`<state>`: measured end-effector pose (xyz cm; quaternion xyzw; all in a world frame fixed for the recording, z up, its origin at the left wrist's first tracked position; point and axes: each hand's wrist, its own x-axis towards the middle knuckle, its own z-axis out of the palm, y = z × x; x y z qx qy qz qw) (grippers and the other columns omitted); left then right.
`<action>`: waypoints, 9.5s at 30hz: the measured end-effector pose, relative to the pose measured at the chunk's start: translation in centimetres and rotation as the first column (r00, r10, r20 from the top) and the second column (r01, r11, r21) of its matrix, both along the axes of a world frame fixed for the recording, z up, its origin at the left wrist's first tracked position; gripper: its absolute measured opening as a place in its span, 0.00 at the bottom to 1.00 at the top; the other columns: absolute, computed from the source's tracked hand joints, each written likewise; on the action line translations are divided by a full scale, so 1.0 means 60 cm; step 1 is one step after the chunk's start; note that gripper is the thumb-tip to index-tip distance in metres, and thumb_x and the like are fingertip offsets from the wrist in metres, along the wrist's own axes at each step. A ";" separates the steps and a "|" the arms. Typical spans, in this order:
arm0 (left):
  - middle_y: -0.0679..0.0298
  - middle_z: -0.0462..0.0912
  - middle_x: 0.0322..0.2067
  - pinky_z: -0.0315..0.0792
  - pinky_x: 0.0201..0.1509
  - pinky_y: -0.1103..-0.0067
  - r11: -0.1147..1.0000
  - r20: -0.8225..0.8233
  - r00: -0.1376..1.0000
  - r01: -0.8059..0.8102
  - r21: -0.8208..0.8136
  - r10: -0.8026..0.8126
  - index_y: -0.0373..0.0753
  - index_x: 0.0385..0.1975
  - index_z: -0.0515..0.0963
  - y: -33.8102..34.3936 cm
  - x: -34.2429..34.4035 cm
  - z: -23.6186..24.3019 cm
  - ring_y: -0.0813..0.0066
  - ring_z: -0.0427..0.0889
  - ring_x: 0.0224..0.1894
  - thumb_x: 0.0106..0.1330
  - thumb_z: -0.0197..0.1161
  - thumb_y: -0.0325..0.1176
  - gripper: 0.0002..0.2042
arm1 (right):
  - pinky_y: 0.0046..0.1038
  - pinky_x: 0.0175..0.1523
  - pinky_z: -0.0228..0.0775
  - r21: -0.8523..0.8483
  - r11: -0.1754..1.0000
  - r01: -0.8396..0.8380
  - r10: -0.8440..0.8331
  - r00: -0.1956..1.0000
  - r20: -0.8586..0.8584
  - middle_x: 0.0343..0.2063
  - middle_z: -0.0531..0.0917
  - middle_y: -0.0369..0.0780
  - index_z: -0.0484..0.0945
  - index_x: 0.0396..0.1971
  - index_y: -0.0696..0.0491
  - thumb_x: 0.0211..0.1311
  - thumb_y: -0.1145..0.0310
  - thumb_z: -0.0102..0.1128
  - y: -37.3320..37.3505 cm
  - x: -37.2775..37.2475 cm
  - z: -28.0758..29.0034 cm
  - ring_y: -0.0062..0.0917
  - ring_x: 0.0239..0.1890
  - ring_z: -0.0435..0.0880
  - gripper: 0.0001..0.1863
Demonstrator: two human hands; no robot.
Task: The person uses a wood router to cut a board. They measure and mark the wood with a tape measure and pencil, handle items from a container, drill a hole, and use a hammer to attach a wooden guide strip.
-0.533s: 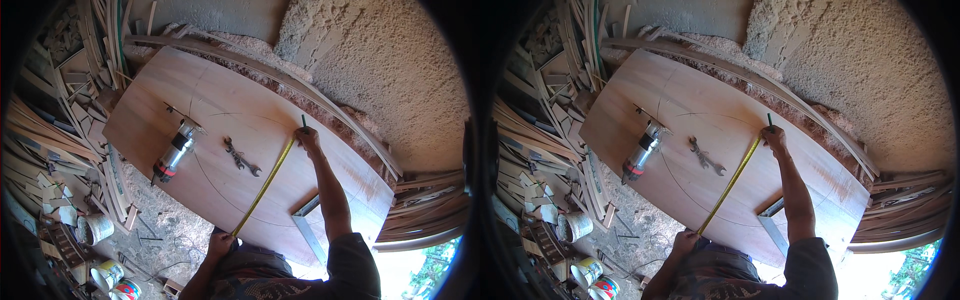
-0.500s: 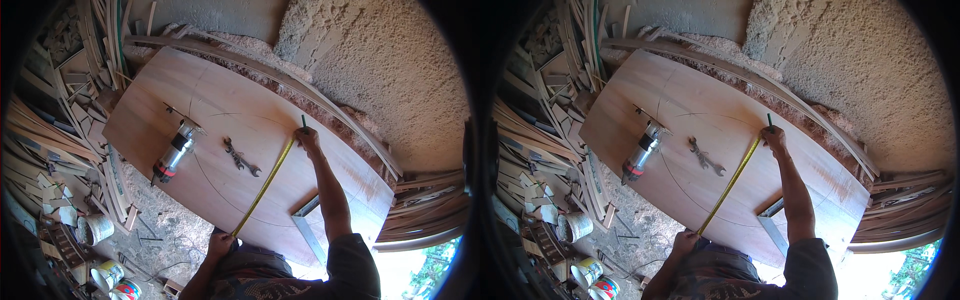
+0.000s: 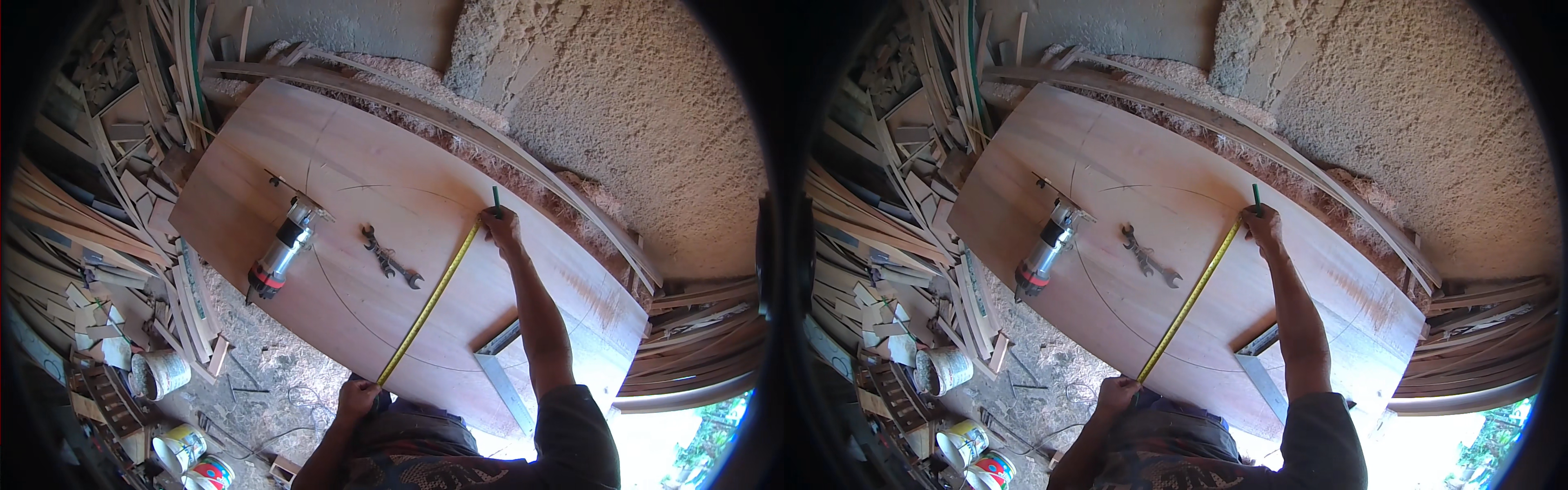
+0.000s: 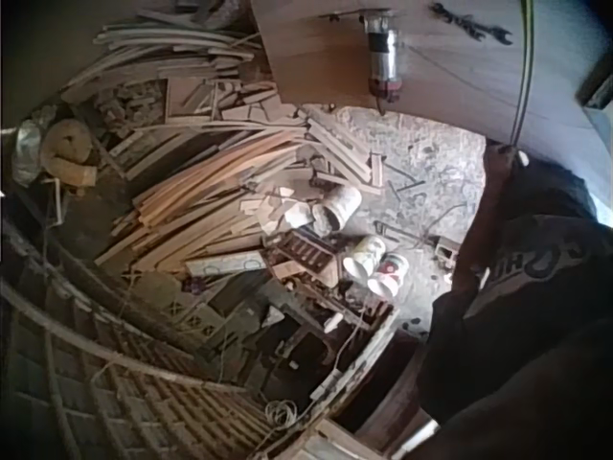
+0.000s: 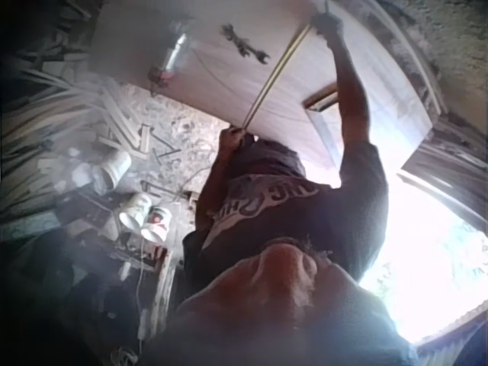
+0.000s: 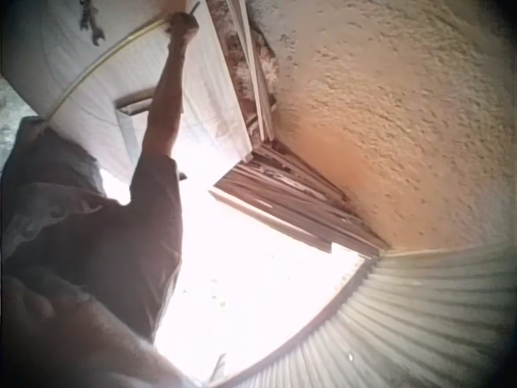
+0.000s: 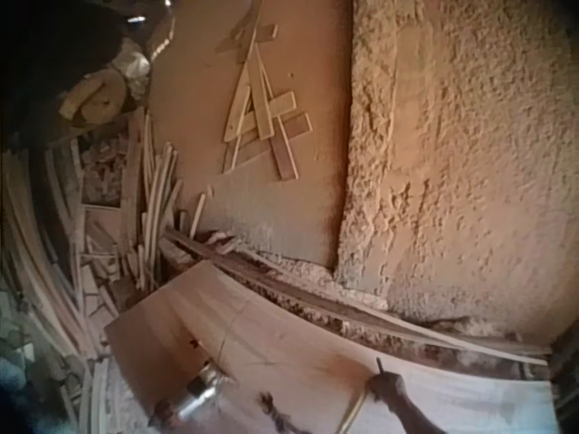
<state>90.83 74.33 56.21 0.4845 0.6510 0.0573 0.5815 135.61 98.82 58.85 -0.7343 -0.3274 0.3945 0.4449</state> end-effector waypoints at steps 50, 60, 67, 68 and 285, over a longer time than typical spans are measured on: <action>0.65 0.87 0.27 0.73 0.36 0.80 0.981 0.070 0.994 -0.066 -0.181 0.079 0.34 0.32 0.87 0.016 -0.001 0.028 0.81 0.82 0.29 0.63 0.67 0.35 0.10 | 0.28 0.34 0.71 0.135 0.897 -0.422 0.382 0.891 0.246 0.21 0.81 0.36 0.82 0.27 0.56 0.55 0.70 0.68 -0.003 0.039 -0.003 0.20 0.27 0.79 0.06; 0.68 0.84 0.23 0.71 0.31 0.79 0.991 0.077 0.996 -0.038 -0.130 0.048 0.36 0.32 0.88 0.016 0.003 0.027 0.82 0.79 0.26 0.64 0.66 0.35 0.09 | 0.27 0.34 0.71 0.179 0.897 -0.405 0.358 0.901 0.244 0.21 0.82 0.36 0.82 0.26 0.56 0.54 0.71 0.69 -0.008 0.045 -0.016 0.20 0.27 0.79 0.05; 0.69 0.83 0.21 0.70 0.30 0.79 0.989 0.080 0.995 -0.053 -0.138 0.065 0.36 0.31 0.88 0.016 0.004 0.036 0.83 0.78 0.24 0.64 0.66 0.35 0.09 | 0.28 0.34 0.70 0.153 0.909 -0.389 0.354 0.910 0.215 0.20 0.81 0.35 0.82 0.27 0.55 0.54 0.72 0.70 -0.004 0.035 -0.010 0.21 0.27 0.78 0.05; 0.69 0.83 0.21 0.70 0.30 0.79 0.989 0.084 0.994 -0.054 -0.136 0.066 0.36 0.31 0.88 0.014 0.000 0.028 0.83 0.78 0.24 0.64 0.66 0.35 0.09 | 0.27 0.35 0.70 0.160 0.905 -0.393 0.358 0.910 0.210 0.21 0.81 0.35 0.83 0.27 0.55 0.53 0.72 0.70 -0.005 0.035 -0.009 0.21 0.27 0.78 0.05; 0.55 0.74 0.58 0.70 0.68 0.65 0.609 0.377 0.904 -0.186 0.772 -0.202 0.34 0.67 0.60 0.462 0.470 0.023 0.63 0.76 0.59 0.60 0.72 0.33 0.36 | 0.32 0.32 0.71 0.418 0.898 -0.139 0.132 0.990 0.045 0.27 0.75 0.33 0.76 0.59 0.53 0.48 0.71 0.66 -0.381 -0.211 -0.041 0.26 0.26 0.76 0.32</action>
